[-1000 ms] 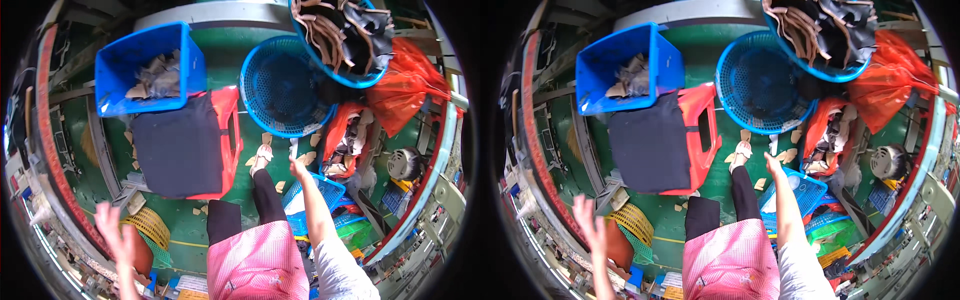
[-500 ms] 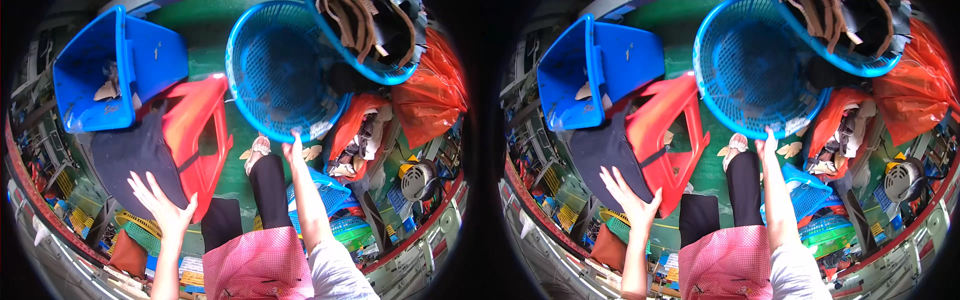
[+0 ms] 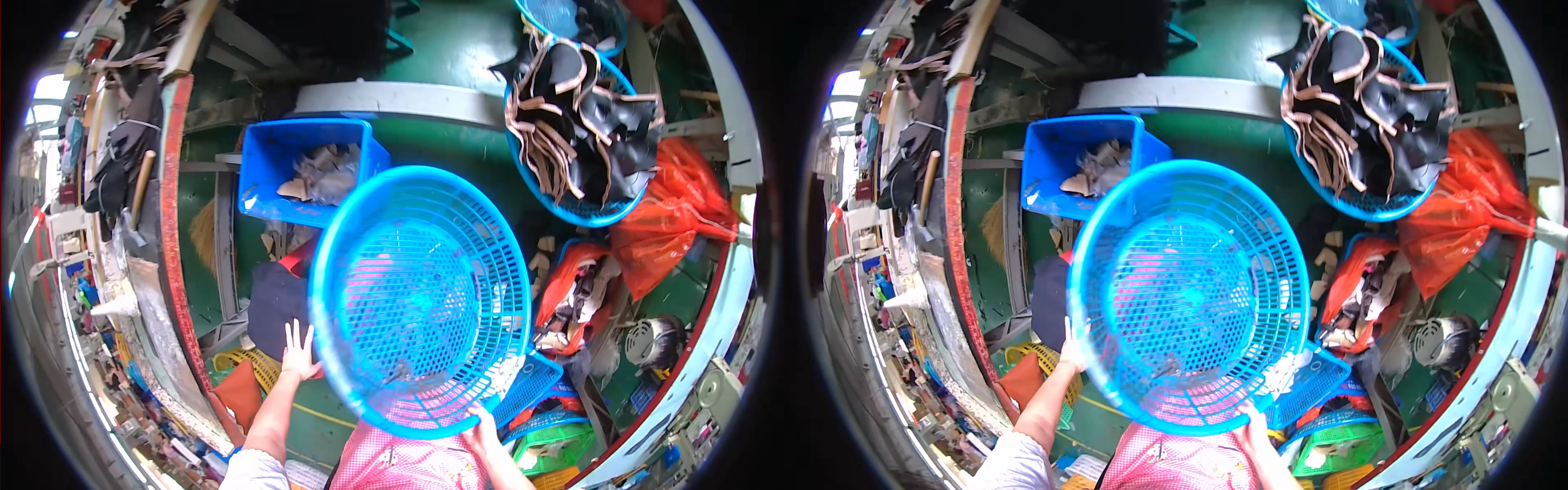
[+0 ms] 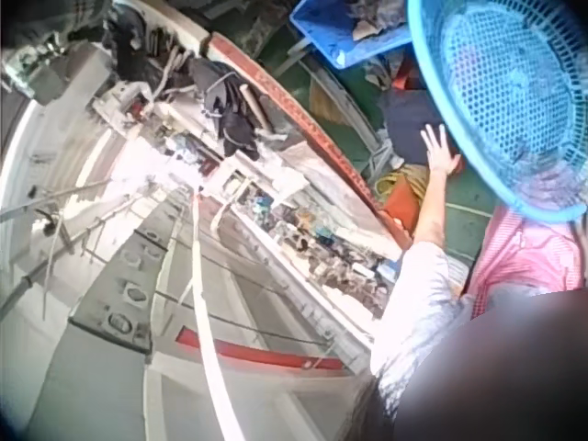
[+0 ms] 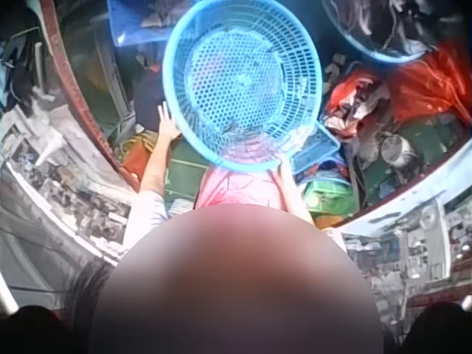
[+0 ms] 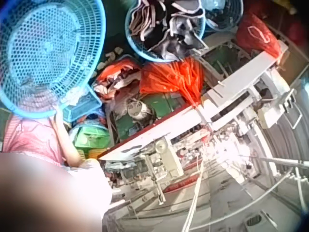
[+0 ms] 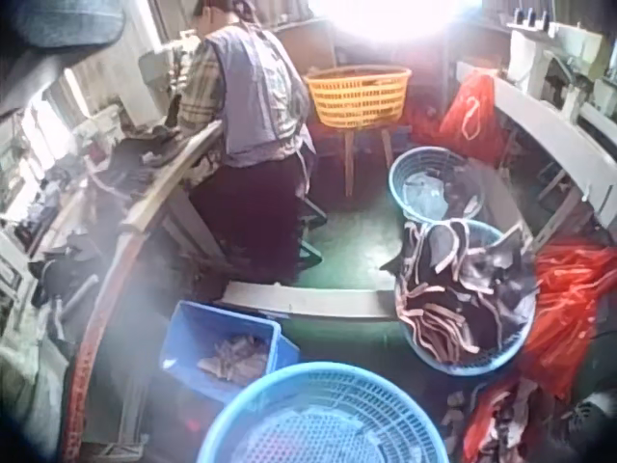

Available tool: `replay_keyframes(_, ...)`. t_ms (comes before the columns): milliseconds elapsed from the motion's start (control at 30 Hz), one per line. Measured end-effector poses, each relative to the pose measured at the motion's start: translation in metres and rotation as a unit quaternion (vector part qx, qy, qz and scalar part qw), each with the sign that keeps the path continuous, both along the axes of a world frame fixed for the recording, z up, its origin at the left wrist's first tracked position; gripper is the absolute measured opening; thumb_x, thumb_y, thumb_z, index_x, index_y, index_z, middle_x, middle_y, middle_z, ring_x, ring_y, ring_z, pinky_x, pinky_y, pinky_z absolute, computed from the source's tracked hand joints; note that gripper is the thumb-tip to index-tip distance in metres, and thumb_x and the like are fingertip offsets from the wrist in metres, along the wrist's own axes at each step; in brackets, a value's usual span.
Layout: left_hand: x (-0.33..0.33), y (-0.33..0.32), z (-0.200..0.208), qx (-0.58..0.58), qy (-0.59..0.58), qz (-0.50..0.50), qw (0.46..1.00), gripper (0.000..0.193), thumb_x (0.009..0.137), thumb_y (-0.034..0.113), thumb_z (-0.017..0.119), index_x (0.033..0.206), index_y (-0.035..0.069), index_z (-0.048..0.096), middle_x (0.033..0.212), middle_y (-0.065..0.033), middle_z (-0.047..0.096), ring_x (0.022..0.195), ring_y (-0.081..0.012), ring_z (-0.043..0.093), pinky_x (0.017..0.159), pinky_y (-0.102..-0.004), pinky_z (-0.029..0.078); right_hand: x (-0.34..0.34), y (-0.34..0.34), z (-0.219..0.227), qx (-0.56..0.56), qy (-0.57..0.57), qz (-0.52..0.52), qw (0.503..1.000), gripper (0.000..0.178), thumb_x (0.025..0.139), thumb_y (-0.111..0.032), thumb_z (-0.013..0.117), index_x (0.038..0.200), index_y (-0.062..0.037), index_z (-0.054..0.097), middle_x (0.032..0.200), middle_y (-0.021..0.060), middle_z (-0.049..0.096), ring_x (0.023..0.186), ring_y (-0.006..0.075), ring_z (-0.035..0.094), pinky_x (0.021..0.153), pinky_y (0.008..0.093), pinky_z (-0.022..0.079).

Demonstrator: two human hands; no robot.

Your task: Assembling shoe upper components using a hammer and manual dexterity in a factory setting.

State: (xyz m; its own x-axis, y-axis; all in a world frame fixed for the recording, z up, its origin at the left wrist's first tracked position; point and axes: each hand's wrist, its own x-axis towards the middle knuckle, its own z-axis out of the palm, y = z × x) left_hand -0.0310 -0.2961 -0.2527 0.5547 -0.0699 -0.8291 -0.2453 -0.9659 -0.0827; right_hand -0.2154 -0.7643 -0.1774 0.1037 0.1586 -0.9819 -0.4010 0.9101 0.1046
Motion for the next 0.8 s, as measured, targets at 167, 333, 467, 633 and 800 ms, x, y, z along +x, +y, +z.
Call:
replay_keyframes(167, 0.001, 0.054, -0.012, -0.082, -0.087, -0.220, 0.968, 0.114, 0.076, 0.054, 0.076, 0.164, 0.028, 0.009, 0.168, -0.0214, -0.006, 0.154, -0.0469, -0.005, 0.114, -0.0629, 0.035, 0.130, 0.036, 0.009, -0.267, -0.113, 0.287, 0.913, 0.055, 0.089, -0.017, 0.067, 0.140, -0.0014, 0.055, 0.096, 0.0046, 0.067, 0.077, 0.0130, 0.062, 0.063, 0.0294, 0.050)
replay_keyframes(333, 0.023, 0.032, -0.005, -0.007, 0.097, 0.100, 0.990, 0.121, 0.068, 0.044, 0.081, 0.163, 0.036, 0.007, 0.169, -0.0171, -0.011, 0.155, -0.0442, -0.008, 0.119, -0.0525, 0.035, 0.309, 0.079, -0.052, -0.425, -0.216, 0.458, 0.750, 0.059, 0.087, -0.029, 0.070, 0.139, -0.0030, 0.058, 0.090, 0.0137, 0.073, 0.081, 0.0208, 0.070, 0.079, 0.0374, 0.055)
replay_keyframes(467, 0.037, 0.017, 0.015, -0.029, 0.091, 0.134, 0.986, 0.122, 0.067, 0.041, 0.084, 0.162, 0.037, 0.008, 0.169, -0.0170, -0.012, 0.154, -0.0453, -0.007, 0.121, -0.0518, 0.032, 0.404, 0.097, -0.074, -0.376, -0.276, 0.449, 0.763, 0.035, 0.086, -0.027, 0.072, 0.113, -0.0048, 0.069, 0.083, 0.0099, 0.074, 0.067, 0.0186, 0.071, 0.063, 0.0355, 0.058)
replay_keyframes(633, 0.056, 0.000, 0.019, -0.039, 0.084, 0.367, 0.925, 0.083, 0.074, 0.032, 0.081, 0.150, 0.026, 0.047, 0.164, -0.0206, 0.025, 0.144, -0.0365, 0.042, 0.110, -0.0447, 0.046, 0.460, 0.071, -0.064, -0.228, -0.206, 0.562, 0.768, 0.047, 0.088, -0.036, 0.074, 0.120, -0.0040, 0.061, 0.088, 0.0133, 0.073, 0.062, 0.0206, 0.072, 0.056, 0.0345, 0.059)
replay_keyframes(800, 0.086, -0.075, 0.001, -0.270, 0.151, 0.629, 0.713, 0.061, 0.087, 0.014, 0.071, 0.144, 0.010, 0.050, 0.098, -0.0141, 0.068, 0.067, -0.0212, 0.061, 0.056, -0.0361, 0.050, 0.535, -0.049, 0.000, -0.330, -0.284, 0.711, 0.552, 0.048, 0.089, -0.030, 0.071, 0.130, -0.0070, 0.064, 0.117, 0.0132, 0.073, 0.110, 0.0245, 0.069, 0.097, 0.0358, 0.053)
